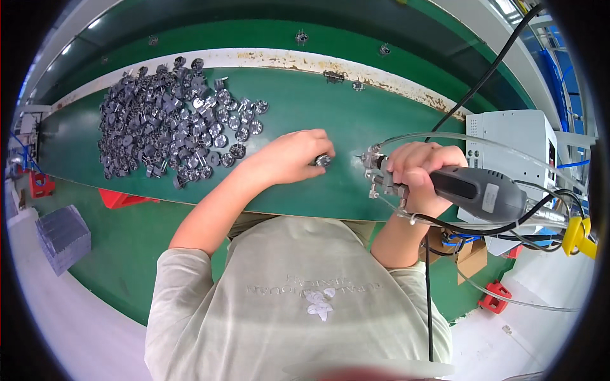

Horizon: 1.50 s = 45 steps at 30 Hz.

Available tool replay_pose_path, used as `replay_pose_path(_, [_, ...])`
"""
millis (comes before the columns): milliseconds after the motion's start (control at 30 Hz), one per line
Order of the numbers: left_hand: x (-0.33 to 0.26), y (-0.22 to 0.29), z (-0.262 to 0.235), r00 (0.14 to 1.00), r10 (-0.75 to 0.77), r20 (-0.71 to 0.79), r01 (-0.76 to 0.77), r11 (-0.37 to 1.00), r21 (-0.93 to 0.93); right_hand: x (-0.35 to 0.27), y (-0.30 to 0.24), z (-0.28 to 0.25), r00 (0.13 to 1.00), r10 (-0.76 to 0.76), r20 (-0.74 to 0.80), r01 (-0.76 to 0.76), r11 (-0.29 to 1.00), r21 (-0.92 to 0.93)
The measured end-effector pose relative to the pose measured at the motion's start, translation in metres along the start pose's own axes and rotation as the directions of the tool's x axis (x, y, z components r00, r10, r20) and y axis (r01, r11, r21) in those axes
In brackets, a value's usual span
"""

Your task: The person assembles small circular plastic parts using a handheld assembly tool at a factory workstation.

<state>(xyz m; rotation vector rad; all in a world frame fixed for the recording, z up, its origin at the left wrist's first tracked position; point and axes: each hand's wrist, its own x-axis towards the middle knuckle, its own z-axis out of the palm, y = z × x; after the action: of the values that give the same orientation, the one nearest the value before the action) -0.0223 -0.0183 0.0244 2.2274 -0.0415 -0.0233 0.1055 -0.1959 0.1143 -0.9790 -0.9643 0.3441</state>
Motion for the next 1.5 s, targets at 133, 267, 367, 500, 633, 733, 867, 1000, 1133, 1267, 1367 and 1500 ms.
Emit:
replay_pose_path(133, [0.016, -0.009, 0.011, 0.991, 0.121, -0.049, -0.125, 0.988, -0.091, -0.006, 0.01, 0.001, 0.999, -0.034, -0.034, 0.037, 0.994, 0.099])
replay_pose_path(267, [0.016, -0.017, 0.016, 0.977, 0.146, -0.158, -0.17, 0.974, -0.147, -0.01, 0.017, 0.005, 0.999, -0.038, -0.002, 0.038, 0.995, 0.093])
replay_pose_path(367, [0.015, -0.02, 0.016, 0.971, 0.145, -0.191, -0.181, 0.965, -0.187, -0.012, 0.022, 0.005, 0.999, -0.044, 0.005, 0.043, 0.997, 0.07])
replay_pose_path(500, [0.014, -0.025, 0.018, 0.97, 0.16, -0.182, -0.187, 0.972, -0.141, -0.012, 0.027, 0.005, 0.998, -0.058, 0.008, 0.057, 0.995, 0.078])
replay_pose_path(633, [0.016, -0.024, 0.019, 0.972, 0.153, -0.181, -0.178, 0.975, -0.132, -0.012, 0.027, 0.006, 0.999, -0.044, -0.012, 0.044, 0.997, 0.067])
replay_pose_path(733, [0.015, -0.026, 0.021, 0.97, 0.156, -0.186, -0.181, 0.975, -0.125, -0.013, 0.025, 0.005, 0.999, -0.041, -0.016, 0.042, 0.996, 0.08])
replay_pose_path(867, [0.014, -0.025, 0.021, 0.971, 0.147, -0.186, -0.174, 0.976, -0.134, -0.013, 0.027, 0.006, 0.999, -0.049, -0.019, 0.05, 0.996, 0.068])
replay_pose_path(1000, [0.015, -0.025, 0.02, 0.967, 0.157, -0.2, -0.183, 0.976, -0.116, -0.011, 0.028, 0.008, 0.999, -0.049, -0.012, 0.049, 0.997, 0.056])
replay_pose_path(1133, [0.015, -0.024, 0.019, 0.966, 0.17, -0.194, -0.195, 0.974, -0.118, -0.008, 0.029, 0.01, 0.997, -0.069, 0.029, 0.068, 0.997, 0.023])
replay_pose_path(1267, [0.018, -0.026, 0.016, 0.971, 0.173, -0.164, -0.194, 0.974, -0.116, -0.001, 0.036, 0.012, 0.99, -0.055, 0.128, 0.065, 0.995, -0.071])
replay_pose_path(1367, [0.015, -0.023, 0.019, 0.971, 0.173, -0.167, -0.195, 0.973, -0.122, -0.001, 0.031, 0.019, 0.984, 0.005, 0.176, 0.024, 0.986, -0.166])
replay_pose_path(1500, [0.013, -0.025, 0.02, 0.97, 0.17, -0.172, -0.19, 0.975, -0.111, -0.005, 0.024, 0.018, 0.998, -0.003, 0.062, 0.005, 0.999, -0.047])
